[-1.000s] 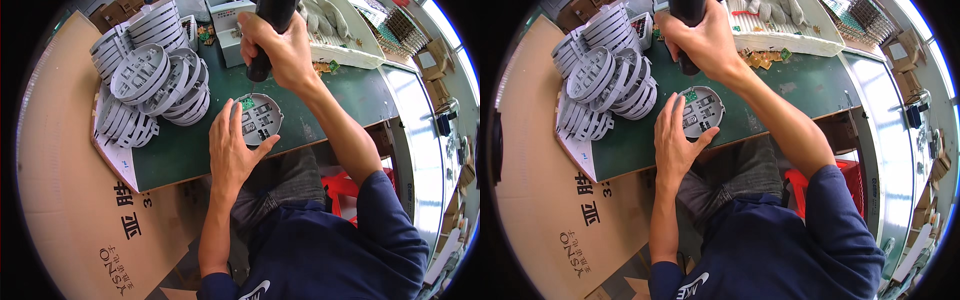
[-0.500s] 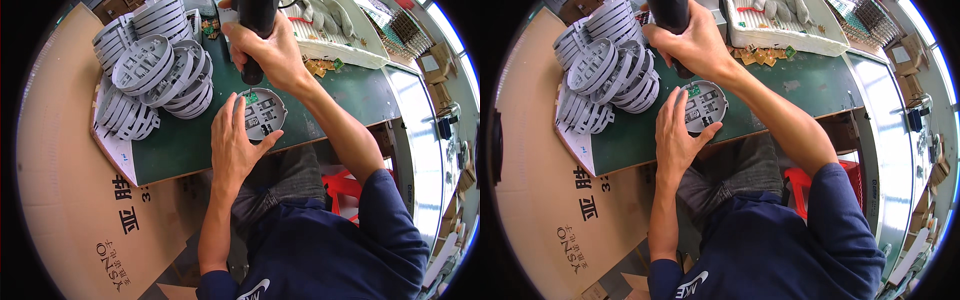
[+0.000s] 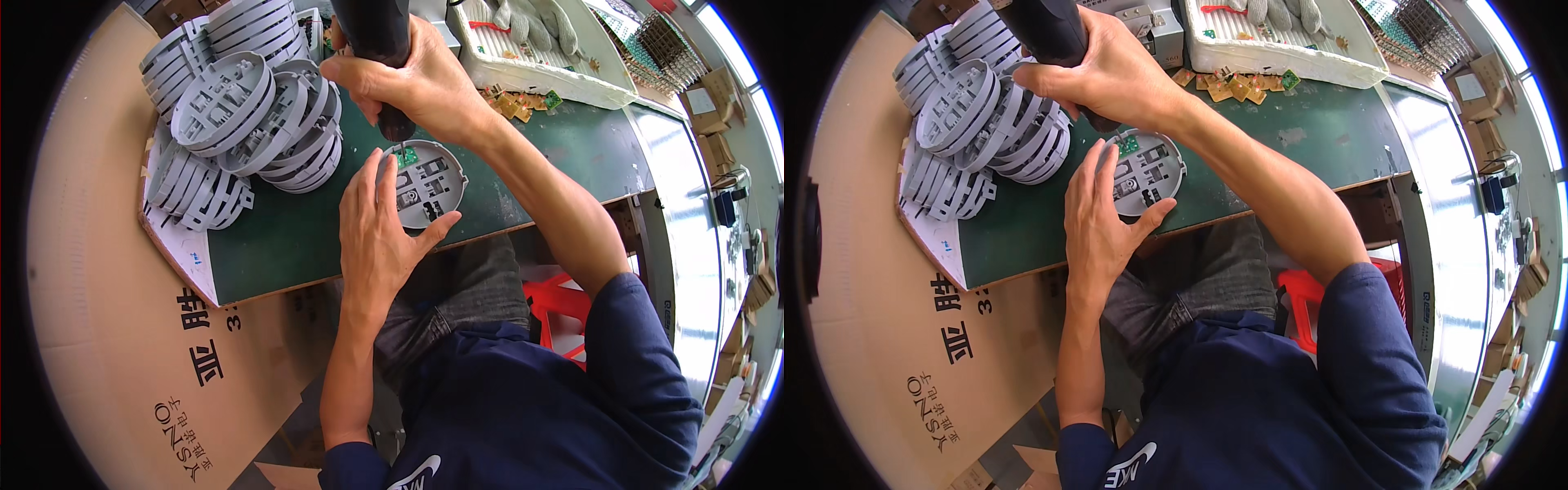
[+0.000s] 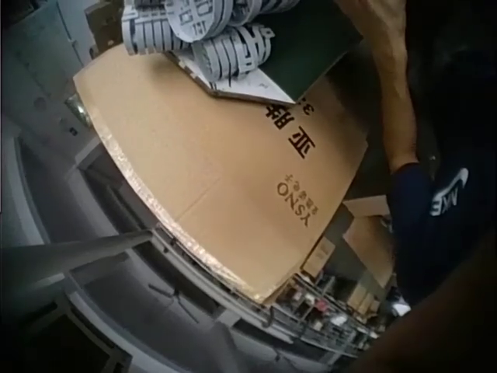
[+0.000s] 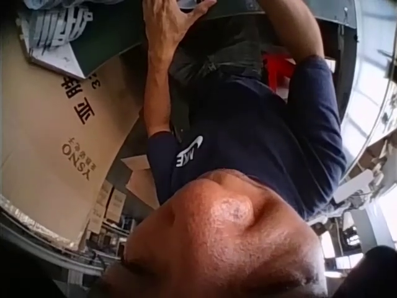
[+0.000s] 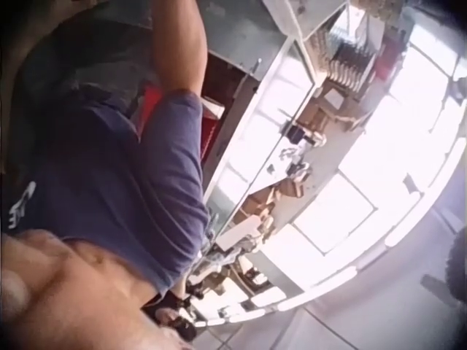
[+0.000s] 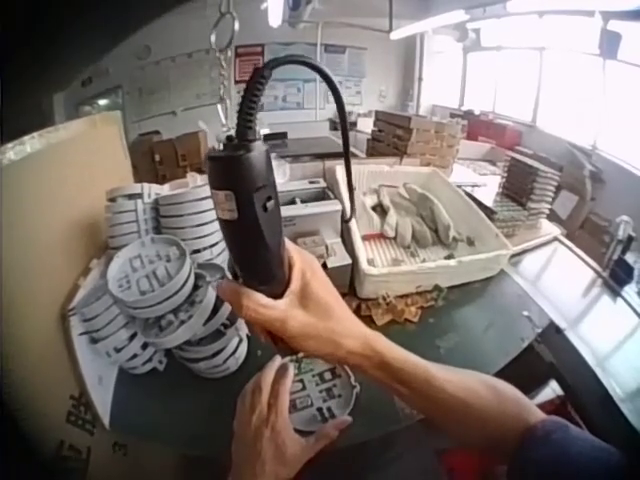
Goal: Assembling electronic components into circular grey housings and securing them with an electric screwdriver.
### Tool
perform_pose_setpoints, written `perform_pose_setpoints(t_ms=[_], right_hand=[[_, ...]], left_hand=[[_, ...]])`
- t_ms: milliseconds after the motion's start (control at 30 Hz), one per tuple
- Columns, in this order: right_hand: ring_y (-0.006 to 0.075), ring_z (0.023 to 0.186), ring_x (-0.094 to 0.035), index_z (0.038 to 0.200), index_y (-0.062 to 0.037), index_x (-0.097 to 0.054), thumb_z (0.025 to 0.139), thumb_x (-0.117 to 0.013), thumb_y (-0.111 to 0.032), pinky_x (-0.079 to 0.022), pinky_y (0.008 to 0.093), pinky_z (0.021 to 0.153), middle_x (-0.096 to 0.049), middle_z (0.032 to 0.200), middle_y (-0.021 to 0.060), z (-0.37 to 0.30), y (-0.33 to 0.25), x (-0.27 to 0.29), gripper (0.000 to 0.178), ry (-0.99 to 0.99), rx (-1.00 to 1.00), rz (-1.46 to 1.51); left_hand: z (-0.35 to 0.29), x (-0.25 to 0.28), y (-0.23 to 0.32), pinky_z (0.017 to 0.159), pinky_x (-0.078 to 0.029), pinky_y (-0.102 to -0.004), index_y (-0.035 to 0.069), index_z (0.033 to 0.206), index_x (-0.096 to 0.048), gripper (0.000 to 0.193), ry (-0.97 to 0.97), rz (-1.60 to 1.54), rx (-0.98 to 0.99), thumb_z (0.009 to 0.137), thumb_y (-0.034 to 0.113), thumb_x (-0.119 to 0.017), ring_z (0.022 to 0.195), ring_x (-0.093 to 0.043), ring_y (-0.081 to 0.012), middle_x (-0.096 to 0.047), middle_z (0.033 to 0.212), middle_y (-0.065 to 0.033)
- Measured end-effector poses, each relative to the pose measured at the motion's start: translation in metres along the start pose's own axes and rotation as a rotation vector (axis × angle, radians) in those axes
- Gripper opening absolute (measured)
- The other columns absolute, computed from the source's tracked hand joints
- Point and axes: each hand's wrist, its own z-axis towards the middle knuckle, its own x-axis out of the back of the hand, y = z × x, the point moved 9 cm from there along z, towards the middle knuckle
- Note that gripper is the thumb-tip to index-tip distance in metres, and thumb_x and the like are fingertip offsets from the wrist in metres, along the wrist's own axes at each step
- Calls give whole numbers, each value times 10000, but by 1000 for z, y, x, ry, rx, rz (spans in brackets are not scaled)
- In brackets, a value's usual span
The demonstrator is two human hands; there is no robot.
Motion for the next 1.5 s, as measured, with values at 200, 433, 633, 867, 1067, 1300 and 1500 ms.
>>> perform_pose_setpoints(t_ms=[200, 433, 633, 867, 1067, 1300, 1500], right_hand=[[71, 544, -572, 1198, 16, -630, 934, -772, -281, -488, 262, 562, -577, 592, -6, 4, 1, 6, 422, 160, 259, -66], [104, 637, -623, 1396, 23, -552, 937, -785, -319, -515, 274, 635, -610, 716, 21, 12, -7, 11, 618, 106, 225, -26], [109, 744, -648, 1386, 21, -545, 976, -734, -384, -515, 274, 719, -654, 802, 36, -4, -21, 31, 607, 180, 224, -135], [362, 1328, -547, 1523, -20, -406, 911, -802, -295, -431, 454, 1126, -593, 1394, 194, -99, 10, 7, 779, 184, 405, -860], [393, 1496, -355, 1468, -119, -526, 891, -768, -361, -352, 508, 1202, -463, 1547, 177, -143, 67, -25, 671, -95, 208, -1131], [349, 1098, -693, 1315, -45, -596, 912, -680, -10, -588, 398, 893, -682, 1245, 151, -174, 58, 41, 413, 263, 228, -879], [148, 892, -653, 1421, -7, -551, 1070, -554, -272, -532, 302, 798, -699, 1060, 94, -327, 34, 267, 441, 1241, 72, -631]], left_hand=[[2, 3, 1, 1121, -418, -484, -52, 1431, -512, 944, 18, 2, 5, 829, 629, -764, 1342, -495, -380, -481, 1500, -206], [-2, 39, 17, 1123, -422, -482, -56, 1479, -464, 969, 74, -209, -43, 807, 534, -840, 1351, -503, -420, -505, 1476, -260], [57, 201, -4, 1109, -438, -424, 9, 1340, -626, 507, 394, 65, -41, 916, 236, -786, 1290, -577, -298, -631, 1376, -163], [136, 170, -104, 1174, -398, -452, -94, 1505, -440, 1260, -300, 182, 293, 662, 773, -794, 1449, -457, -380, -444, 1554, -305], [145, 172, -82, 1153, -417, -445, -69, 1501, -463, 1075, -257, 217, 178, 745, 616, -803, 1395, -511, -396, -524, 1479, -312], [123, 212, -49, 1086, -437, -359, -53, 1469, -508, 780, 156, -406, 52, 906, 447, -712, 1245, -591, -261, -614, 1369, -160], [58, 153, -13, 1086, -474, -481, -32, 1542, -382, 893, 2, -1353, 97, 939, 599, -576, 1287, -586, -346, -541, 1452, -213]])
